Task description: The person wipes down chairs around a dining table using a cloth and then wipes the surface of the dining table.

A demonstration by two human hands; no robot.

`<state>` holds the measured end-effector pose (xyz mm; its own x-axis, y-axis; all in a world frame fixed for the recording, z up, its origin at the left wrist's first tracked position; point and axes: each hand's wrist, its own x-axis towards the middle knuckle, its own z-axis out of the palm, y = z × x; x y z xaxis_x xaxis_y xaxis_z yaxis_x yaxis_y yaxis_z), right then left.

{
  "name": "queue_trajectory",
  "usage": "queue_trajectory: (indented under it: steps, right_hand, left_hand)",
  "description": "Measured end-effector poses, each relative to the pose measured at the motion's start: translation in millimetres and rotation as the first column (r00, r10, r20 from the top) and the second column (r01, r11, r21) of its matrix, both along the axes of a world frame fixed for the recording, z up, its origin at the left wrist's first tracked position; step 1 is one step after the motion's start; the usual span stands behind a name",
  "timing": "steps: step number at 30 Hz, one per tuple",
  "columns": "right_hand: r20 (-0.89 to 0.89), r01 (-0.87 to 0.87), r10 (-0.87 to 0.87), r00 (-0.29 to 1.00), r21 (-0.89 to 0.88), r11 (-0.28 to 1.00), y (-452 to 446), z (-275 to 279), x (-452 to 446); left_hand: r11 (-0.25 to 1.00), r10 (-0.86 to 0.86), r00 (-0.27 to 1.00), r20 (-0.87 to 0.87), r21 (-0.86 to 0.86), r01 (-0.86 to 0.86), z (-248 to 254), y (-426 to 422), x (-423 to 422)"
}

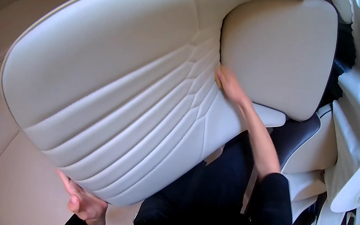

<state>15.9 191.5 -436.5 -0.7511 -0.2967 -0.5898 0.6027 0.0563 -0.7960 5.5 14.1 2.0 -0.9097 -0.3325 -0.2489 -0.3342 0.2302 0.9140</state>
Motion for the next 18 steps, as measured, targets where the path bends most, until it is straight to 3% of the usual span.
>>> queue_trajectory:
  steps: [2,4,6,8,9,11,12,13,14,15,16,17,18]
  right_hand:
    - [-0.129,-0.321,0.358,0.925,0.24,0.916,40,-15,68]
    - [-0.032,-0.477,0.533,0.846,0.405,0.78,76,-6,74]
    - [0.114,-0.719,0.744,0.658,0.389,0.576,90,-31,70]
    - [0.378,-0.845,0.764,0.523,0.11,0.524,73,-26,36]
    - [0.287,-0.776,0.724,0.628,0.301,0.554,57,-26,32]
    - [0.408,-0.42,0.287,0.866,0.284,0.862,11,-25,6]
    - [0.367,-0.433,0.314,0.876,0.306,0.848,-10,-57,-14]
    - [0.467,0.305,-0.371,0.803,0.213,0.928,-35,-105,-33]
    - [0.605,0.872,-0.757,0.247,0.203,0.446,-44,-124,-53]
    - [0.595,0.869,-0.748,0.294,0.16,0.469,-35,-119,-84]
    - [0.101,0.771,-0.776,0.623,0.087,0.631,-15,-114,-101]
    - [-0.431,0.639,-0.537,0.725,0.13,0.758,1,-94,-111]
    - [-0.469,0.643,-0.526,0.71,0.126,0.755,10,-66,-128]
  left_hand:
    - [1.0,-0.013,1.0,0.014,-0.005,0.013,3,-7,1]
    - [0.999,-0.011,0.999,0.041,0.032,0.009,5,-7,2]
    - [0.999,-0.009,0.999,0.044,0.053,0.006,6,-1,4]
    - [0.995,0.09,0.994,0.063,-0.047,-0.088,-1,-4,7]
    - [0.995,0.09,0.996,0.011,-0.037,-0.089,-6,-9,8]
    - [1.0,-0.008,0.999,0.046,0.014,0.008,-12,-14,10]
    - [1.0,0.023,1.0,-0.002,0.015,-0.023,-12,-14,9]
    - [1.0,-0.008,0.999,0.048,0.021,0.007,-10,-14,6]
    - [0.999,-0.043,0.993,0.107,0.031,0.039,-10,-15,4]
    - [1.0,-0.017,0.998,0.06,0.025,0.016,-5,-14,-2]
    - [0.995,-0.079,0.995,0.056,0.06,0.075,-4,-16,-4]
    - [0.984,-0.151,0.987,0.057,0.105,0.144,-2,-19,-3]
    - [0.981,-0.152,0.988,0.019,0.124,0.148,-2,-20,2]
